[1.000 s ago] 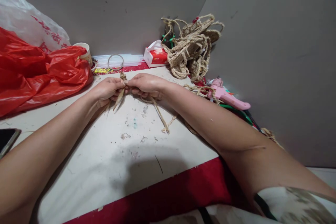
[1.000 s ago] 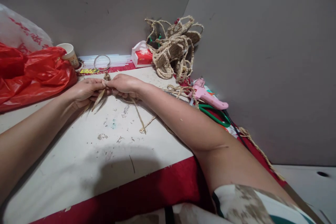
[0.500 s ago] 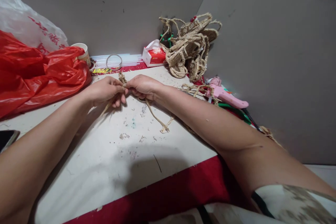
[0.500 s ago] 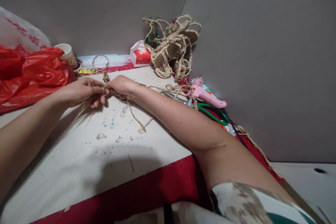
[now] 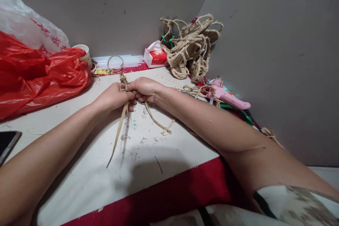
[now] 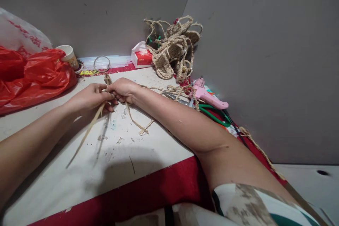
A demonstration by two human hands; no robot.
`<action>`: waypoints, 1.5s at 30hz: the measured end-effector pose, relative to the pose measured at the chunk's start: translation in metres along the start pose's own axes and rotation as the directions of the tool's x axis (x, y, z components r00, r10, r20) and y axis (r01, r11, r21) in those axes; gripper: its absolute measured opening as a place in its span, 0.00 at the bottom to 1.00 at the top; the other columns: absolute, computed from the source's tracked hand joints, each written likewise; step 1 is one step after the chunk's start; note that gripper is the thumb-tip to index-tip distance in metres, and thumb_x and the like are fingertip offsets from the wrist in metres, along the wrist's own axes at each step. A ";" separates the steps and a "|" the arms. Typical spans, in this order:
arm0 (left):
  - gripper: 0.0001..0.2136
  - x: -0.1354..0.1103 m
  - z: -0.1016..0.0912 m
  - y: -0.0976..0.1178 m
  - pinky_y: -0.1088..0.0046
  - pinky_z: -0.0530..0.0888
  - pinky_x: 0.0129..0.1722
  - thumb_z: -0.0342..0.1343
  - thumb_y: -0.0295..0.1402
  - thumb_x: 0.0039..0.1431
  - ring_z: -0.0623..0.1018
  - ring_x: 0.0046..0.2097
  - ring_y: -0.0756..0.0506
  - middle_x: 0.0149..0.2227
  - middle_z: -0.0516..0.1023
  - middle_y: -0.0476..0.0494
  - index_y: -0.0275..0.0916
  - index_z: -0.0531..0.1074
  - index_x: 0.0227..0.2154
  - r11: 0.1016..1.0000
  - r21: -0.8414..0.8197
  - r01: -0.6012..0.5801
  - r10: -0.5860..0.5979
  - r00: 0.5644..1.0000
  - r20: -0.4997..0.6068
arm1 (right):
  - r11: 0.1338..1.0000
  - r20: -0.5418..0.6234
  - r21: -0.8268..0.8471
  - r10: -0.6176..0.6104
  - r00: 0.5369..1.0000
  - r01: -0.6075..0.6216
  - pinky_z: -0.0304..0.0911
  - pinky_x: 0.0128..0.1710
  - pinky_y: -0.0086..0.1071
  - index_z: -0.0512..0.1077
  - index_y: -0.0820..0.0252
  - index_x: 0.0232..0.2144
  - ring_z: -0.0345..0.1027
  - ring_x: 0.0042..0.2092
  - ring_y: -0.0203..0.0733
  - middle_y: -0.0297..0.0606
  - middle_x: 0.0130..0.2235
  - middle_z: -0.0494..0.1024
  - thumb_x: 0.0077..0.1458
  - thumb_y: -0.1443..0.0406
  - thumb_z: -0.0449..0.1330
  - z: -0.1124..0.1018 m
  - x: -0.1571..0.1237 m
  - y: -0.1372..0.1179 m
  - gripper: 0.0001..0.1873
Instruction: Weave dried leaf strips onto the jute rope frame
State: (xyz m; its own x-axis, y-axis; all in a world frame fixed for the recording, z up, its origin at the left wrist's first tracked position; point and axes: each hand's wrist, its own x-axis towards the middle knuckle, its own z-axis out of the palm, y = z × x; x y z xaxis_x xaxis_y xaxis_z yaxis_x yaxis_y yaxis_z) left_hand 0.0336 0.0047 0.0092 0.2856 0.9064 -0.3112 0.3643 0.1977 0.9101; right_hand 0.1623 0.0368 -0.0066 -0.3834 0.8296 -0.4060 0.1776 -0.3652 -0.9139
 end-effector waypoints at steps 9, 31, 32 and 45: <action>0.08 0.009 -0.033 -0.002 0.74 0.72 0.22 0.52 0.32 0.53 0.77 0.23 0.47 0.26 0.79 0.37 0.32 0.72 0.26 0.989 -0.014 0.146 -0.145 0.988 0.061 | 0.999 0.132 -0.038 0.000 0.991 0.005 0.33 0.12 0.21 0.63 0.65 0.21 0.38 0.12 0.24 0.22 0.11 0.51 0.53 0.72 0.53 -0.006 -0.005 -0.007 0.10; 0.11 -0.055 -0.167 0.013 0.70 0.67 0.34 0.48 0.32 0.55 0.76 0.37 0.41 0.36 0.79 0.35 0.36 0.74 0.35 0.510 0.799 0.319 0.519 0.626 -0.582 | 0.992 0.230 -0.107 0.093 0.969 -0.070 0.29 0.15 0.23 0.62 0.62 0.23 0.33 0.15 0.24 0.22 0.15 0.46 0.52 0.69 0.52 -0.003 0.002 -0.002 0.07; 0.12 -0.059 -0.179 0.011 0.68 0.68 0.35 0.47 0.32 0.54 0.76 0.39 0.38 0.38 0.79 0.32 0.35 0.74 0.37 0.440 0.807 0.394 0.518 0.623 -0.586 | 0.991 0.235 -0.109 0.097 0.967 -0.073 0.29 0.15 0.23 0.62 0.62 0.23 0.33 0.15 0.24 0.22 0.15 0.46 0.52 0.69 0.53 -0.002 0.003 -0.002 0.07; 0.12 -0.126 -0.216 -0.020 0.67 0.71 0.43 0.50 0.32 0.49 0.77 0.39 0.42 0.36 0.80 0.41 0.35 0.75 0.34 0.539 0.786 0.304 0.554 0.575 -0.602 | 0.987 0.211 -0.140 0.110 0.971 -0.081 0.28 0.15 0.23 0.61 0.62 0.23 0.33 0.15 0.24 0.22 0.15 0.46 0.54 0.69 0.51 0.002 -0.002 -0.006 0.09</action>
State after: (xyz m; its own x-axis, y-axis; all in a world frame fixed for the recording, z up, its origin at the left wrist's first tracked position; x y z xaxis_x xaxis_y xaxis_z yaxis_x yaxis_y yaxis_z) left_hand -0.2011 -0.0326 0.0892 -0.1680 0.8553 0.4901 0.9795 0.0888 0.1807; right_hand 0.1597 0.0367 -0.0002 -0.5440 0.6767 -0.4961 0.3329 -0.3686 -0.8679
